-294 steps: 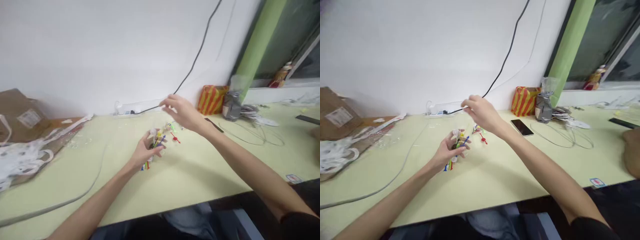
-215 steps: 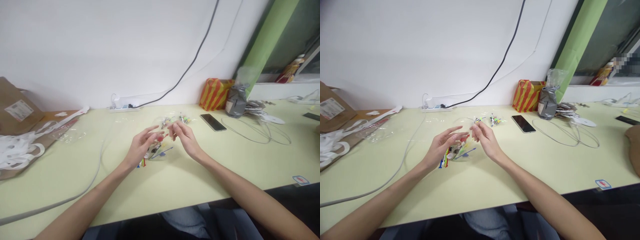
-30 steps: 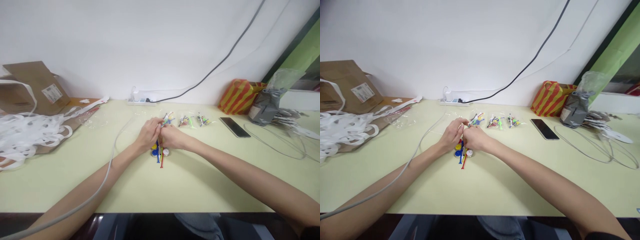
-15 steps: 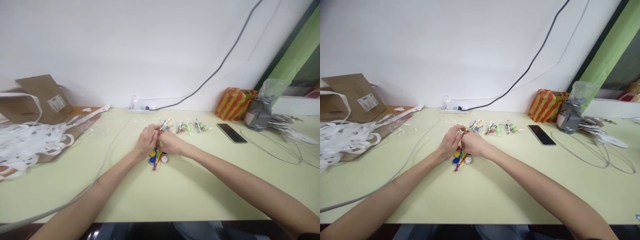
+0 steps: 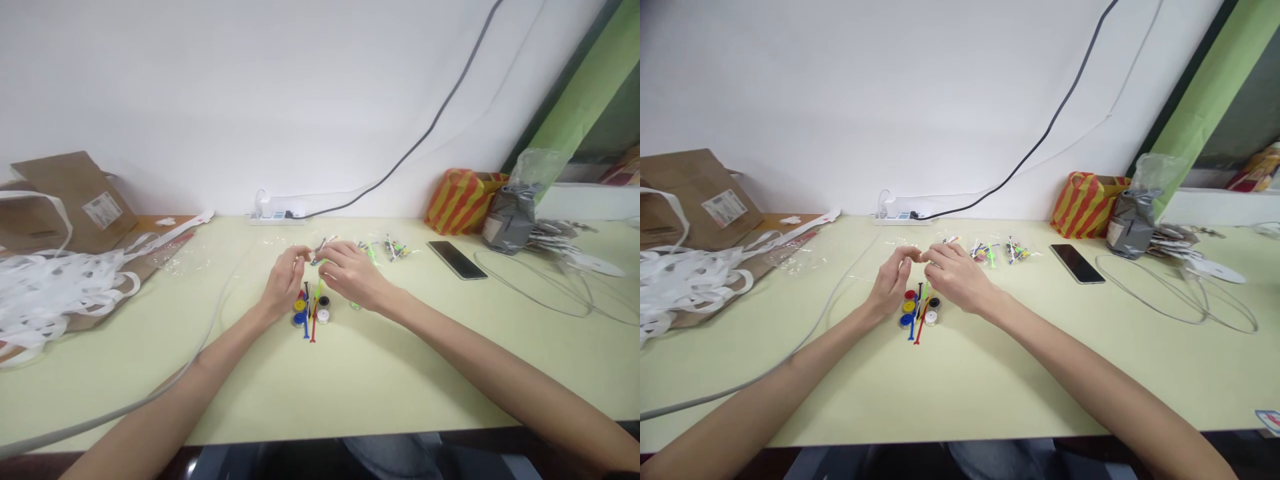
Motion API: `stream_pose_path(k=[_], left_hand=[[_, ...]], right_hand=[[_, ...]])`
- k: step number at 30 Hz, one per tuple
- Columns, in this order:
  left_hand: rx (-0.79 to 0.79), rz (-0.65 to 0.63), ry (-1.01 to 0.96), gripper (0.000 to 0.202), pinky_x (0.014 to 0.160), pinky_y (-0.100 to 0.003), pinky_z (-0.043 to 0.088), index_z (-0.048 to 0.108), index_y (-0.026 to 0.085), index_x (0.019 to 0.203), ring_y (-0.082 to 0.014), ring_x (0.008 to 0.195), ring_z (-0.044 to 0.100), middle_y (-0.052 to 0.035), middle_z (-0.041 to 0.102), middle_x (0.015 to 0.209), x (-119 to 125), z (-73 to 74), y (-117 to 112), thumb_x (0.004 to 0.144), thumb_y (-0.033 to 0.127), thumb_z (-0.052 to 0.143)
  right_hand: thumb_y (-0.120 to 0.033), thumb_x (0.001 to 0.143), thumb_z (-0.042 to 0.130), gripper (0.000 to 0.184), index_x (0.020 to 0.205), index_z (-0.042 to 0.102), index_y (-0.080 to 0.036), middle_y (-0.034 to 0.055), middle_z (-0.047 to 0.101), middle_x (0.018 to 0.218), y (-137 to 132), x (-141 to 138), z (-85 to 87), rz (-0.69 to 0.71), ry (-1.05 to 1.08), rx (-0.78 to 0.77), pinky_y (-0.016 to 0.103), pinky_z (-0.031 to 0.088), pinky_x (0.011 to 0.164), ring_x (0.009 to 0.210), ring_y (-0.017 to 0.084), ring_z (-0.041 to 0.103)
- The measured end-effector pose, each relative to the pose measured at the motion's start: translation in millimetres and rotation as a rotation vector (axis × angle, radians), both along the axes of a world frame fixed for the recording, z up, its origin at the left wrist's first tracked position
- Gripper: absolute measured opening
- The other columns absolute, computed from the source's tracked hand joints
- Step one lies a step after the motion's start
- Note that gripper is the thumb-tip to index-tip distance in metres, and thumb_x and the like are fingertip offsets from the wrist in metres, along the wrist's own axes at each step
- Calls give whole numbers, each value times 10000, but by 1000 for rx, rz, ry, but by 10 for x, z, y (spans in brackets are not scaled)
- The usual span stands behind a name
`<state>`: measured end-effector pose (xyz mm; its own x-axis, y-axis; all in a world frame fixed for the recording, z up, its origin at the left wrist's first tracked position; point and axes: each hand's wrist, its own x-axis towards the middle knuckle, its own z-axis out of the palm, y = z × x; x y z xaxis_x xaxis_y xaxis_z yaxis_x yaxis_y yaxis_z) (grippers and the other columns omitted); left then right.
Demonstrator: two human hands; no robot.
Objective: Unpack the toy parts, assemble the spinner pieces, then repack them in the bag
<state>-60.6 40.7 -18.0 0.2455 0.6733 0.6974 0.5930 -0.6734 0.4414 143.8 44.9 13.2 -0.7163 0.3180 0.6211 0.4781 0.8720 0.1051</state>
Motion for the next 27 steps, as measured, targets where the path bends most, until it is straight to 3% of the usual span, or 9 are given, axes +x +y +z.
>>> stream_pose_path(k=[5,8,10,13,17,21,24,27], left_hand=[[212,-14,313,176,749,-386,417,572,207,908,-227,791,551,-33,606,740,157,130,-184,994,289,441],[263,-27,395,163,733,-383,421,585,203,1006,-239,819,579,-40,641,793,301,149,-276,949,353,557],[255,-46,444,207,752,-383,427,576,198,1075,-242,860,595,-49,658,853,375,122,-306,955,366,573],[218,-63,469,214,759,-375,428,568,197,1110,-240,887,595,-43,654,864,427,51,-299,971,359,577],[147,-74,480,218,739,-370,419,565,214,847,-231,841,569,-32,635,780,453,12,-251,1013,337,499],[26,-75,438,338,694,-354,415,466,209,701,-218,773,529,-35,566,708,510,99,-192,1024,300,426],[-151,-30,334,354,634,-325,404,446,212,678,-207,735,517,-22,512,687,564,148,-124,1007,343,451],[-244,-40,260,383,632,-318,404,430,214,670,-200,712,507,-6,497,663,593,104,-61,1012,387,441]], right_hand=[[-131,998,475,188,894,619,-196,87,704,1145,-210,395,-25,-86,158,-66,421,377,1032,1269,243,520],[-166,994,480,152,898,594,-195,89,704,964,-285,564,-134,-165,283,-171,401,411,950,1084,242,585],[-175,989,478,137,894,576,-188,68,673,874,-313,628,-211,-181,357,-329,347,433,842,904,206,597],[-211,982,490,123,886,563,-185,23,631,797,-342,645,-301,-135,484,-639,277,427,712,736,151,570],[-340,946,576,180,862,581,-182,8,623,742,-366,565,-373,-62,679,-945,247,439,663,707,139,586],[-445,874,652,279,871,579,-176,2,614,696,-331,537,-395,11,838,-1113,233,413,568,606,121,552],[-494,830,671,339,902,563,-181,-17,599,643,-275,607,-384,-33,892,-1177,225,380,526,529,101,491],[-485,804,681,363,967,544,-191,-41,581,607,-233,689,-368,-98,871,-1236,211,338,498,507,97,464]])
